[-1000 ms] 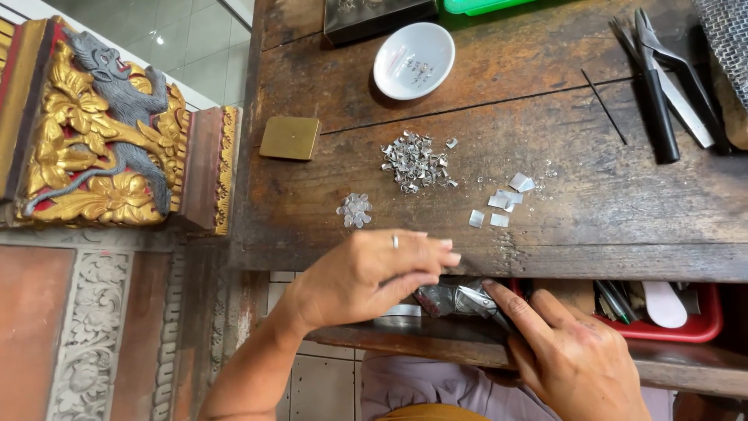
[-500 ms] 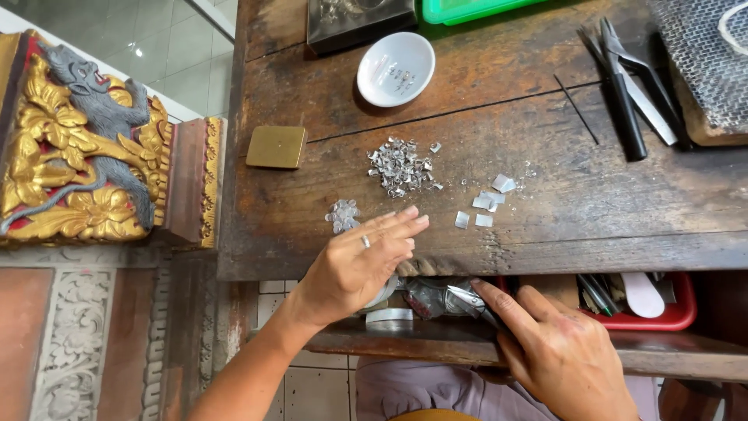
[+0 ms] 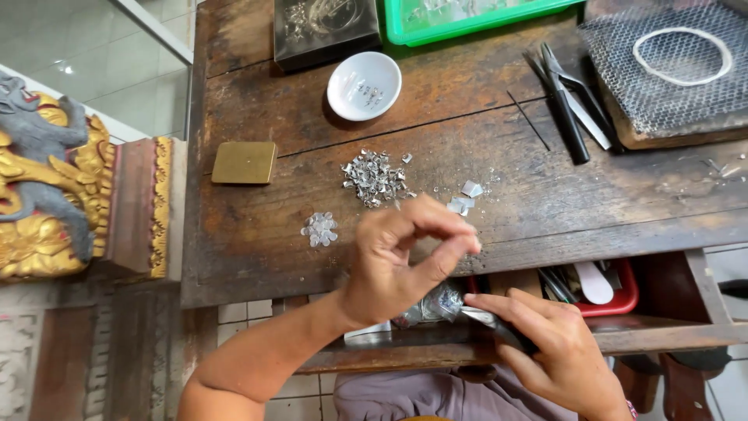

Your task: Shaping and trimming small silver jewelry components using pliers at a metalworking bench.

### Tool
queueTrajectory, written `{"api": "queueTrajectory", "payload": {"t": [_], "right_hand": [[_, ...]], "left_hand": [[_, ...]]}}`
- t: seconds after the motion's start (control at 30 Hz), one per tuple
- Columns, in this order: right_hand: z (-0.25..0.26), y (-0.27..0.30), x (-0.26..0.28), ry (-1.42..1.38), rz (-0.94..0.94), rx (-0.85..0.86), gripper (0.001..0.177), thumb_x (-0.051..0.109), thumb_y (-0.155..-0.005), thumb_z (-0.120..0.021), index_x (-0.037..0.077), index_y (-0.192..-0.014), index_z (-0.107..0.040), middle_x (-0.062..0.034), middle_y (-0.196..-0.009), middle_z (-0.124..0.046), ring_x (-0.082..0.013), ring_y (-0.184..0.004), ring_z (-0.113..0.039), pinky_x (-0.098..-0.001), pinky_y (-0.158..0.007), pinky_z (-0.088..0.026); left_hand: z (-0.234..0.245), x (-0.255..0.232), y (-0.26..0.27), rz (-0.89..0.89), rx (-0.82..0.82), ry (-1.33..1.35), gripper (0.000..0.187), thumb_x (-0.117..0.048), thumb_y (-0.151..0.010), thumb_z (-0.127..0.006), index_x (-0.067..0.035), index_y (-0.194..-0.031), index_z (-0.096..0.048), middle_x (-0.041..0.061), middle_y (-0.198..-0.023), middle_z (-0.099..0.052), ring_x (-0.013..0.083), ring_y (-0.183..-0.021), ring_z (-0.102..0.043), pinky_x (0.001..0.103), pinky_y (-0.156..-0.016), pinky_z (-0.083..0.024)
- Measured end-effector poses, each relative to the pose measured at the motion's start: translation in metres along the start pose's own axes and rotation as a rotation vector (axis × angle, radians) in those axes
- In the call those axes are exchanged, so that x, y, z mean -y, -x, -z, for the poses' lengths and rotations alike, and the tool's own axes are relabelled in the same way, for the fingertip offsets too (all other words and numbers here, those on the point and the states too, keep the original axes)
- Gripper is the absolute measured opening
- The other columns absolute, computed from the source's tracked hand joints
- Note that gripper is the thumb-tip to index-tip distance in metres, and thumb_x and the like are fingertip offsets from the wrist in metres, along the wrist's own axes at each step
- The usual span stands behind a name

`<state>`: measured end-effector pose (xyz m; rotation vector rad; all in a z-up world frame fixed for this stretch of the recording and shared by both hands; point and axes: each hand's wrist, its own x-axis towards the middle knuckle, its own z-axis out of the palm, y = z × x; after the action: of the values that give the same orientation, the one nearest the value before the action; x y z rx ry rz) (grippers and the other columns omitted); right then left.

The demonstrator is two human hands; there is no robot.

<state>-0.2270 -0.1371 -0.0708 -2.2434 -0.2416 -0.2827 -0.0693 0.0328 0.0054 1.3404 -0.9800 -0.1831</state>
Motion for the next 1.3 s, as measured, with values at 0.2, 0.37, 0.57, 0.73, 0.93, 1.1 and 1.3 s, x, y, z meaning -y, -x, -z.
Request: {"api": "queueTrajectory", "payload": {"t": [0.2, 0.37, 0.57, 0.73, 0.93, 1.1, 1.3], "right_hand": [[-0.004, 0.001, -0.001, -0.115, -0.051, -0.132, 0.045, -0.002, -0.078, -0.060, 0.010, -0.121, -0.070, -0.0027, -0.092, -0.077, -0.0163, -0.072, -0.071, -0.0261, -0.071, -0.055], [-0.010, 0.005, -0.006, -0.083, -0.053, -0.144, 0.047, -0.002, -0.076, -0.059, 0.008, -0.120, -0.071, -0.0046, -0.099, -0.080, -0.0169, -0.077, -0.076, -0.0266, -0.073, -0.057], [-0.010, 0.003, -0.007, -0.047, -0.045, -0.143, 0.049, -0.003, -0.074, -0.057, 0.006, -0.121, -0.068, -0.0056, -0.108, -0.080, -0.0182, -0.085, -0.078, -0.0286, -0.080, -0.058], [-0.011, 0.004, -0.010, 0.005, -0.047, -0.109, 0.048, 0.000, -0.076, -0.061, 0.010, -0.122, -0.069, -0.0058, -0.111, -0.079, -0.0200, -0.096, -0.080, -0.0297, -0.086, -0.059], [-0.011, 0.005, -0.014, -0.001, -0.032, -0.068, 0.050, 0.004, -0.077, -0.061, 0.010, -0.127, -0.067, -0.0068, -0.115, -0.078, -0.0229, -0.098, -0.077, -0.0324, -0.085, -0.057], [-0.008, 0.002, -0.009, -0.027, -0.015, -0.058, 0.051, 0.004, -0.077, -0.062, 0.010, -0.128, -0.066, -0.0069, -0.109, -0.078, -0.0222, -0.091, -0.077, -0.0316, -0.080, -0.057], [-0.006, 0.002, -0.009, -0.048, -0.008, -0.034, 0.049, 0.009, -0.080, -0.065, 0.012, -0.129, -0.066, -0.0057, -0.102, -0.077, -0.0229, -0.084, -0.076, -0.0319, -0.074, -0.056]], "left_hand": [[0.008, 0.017, 0.017, -0.051, 0.133, -0.088, 0.013, -0.010, -0.104, -0.066, -0.006, -0.116, -0.070, 0.012, -0.106, -0.074, 0.0230, -0.097, -0.072, 0.031, -0.089, -0.060], [0.022, 0.016, 0.017, -0.056, 0.190, -0.238, 0.029, 0.006, -0.106, -0.062, -0.009, -0.131, -0.066, 0.010, -0.110, -0.065, 0.0224, -0.096, -0.070, 0.031, -0.089, -0.057], [0.036, 0.002, 0.007, 0.078, 0.301, -0.509, 0.014, 0.000, -0.098, -0.063, -0.003, -0.111, -0.069, 0.012, -0.102, -0.070, 0.0278, -0.084, -0.073, 0.037, -0.080, -0.056], [0.044, -0.013, -0.018, 0.443, 0.609, -0.709, 0.005, -0.005, -0.095, -0.064, -0.005, -0.092, -0.068, 0.010, -0.086, -0.075, 0.0241, -0.075, -0.073, 0.039, -0.071, -0.058], [0.040, 0.009, -0.060, 0.522, 0.941, -0.937, 0.014, 0.004, -0.086, -0.062, -0.006, -0.084, -0.072, 0.011, -0.086, -0.076, 0.0276, -0.081, -0.074, 0.040, -0.072, -0.059], [0.030, 0.024, -0.076, 0.462, 1.095, -1.040, 0.011, -0.001, -0.081, -0.062, -0.004, -0.080, -0.073, 0.018, -0.082, -0.074, 0.0360, -0.077, -0.072, 0.046, -0.063, -0.055], [0.021, 0.015, -0.075, 0.487, 1.127, -1.148, 0.015, 0.008, -0.080, -0.058, 0.000, -0.070, -0.065, 0.022, -0.077, -0.069, 0.0390, -0.066, -0.067, 0.049, -0.055, -0.053]]}}
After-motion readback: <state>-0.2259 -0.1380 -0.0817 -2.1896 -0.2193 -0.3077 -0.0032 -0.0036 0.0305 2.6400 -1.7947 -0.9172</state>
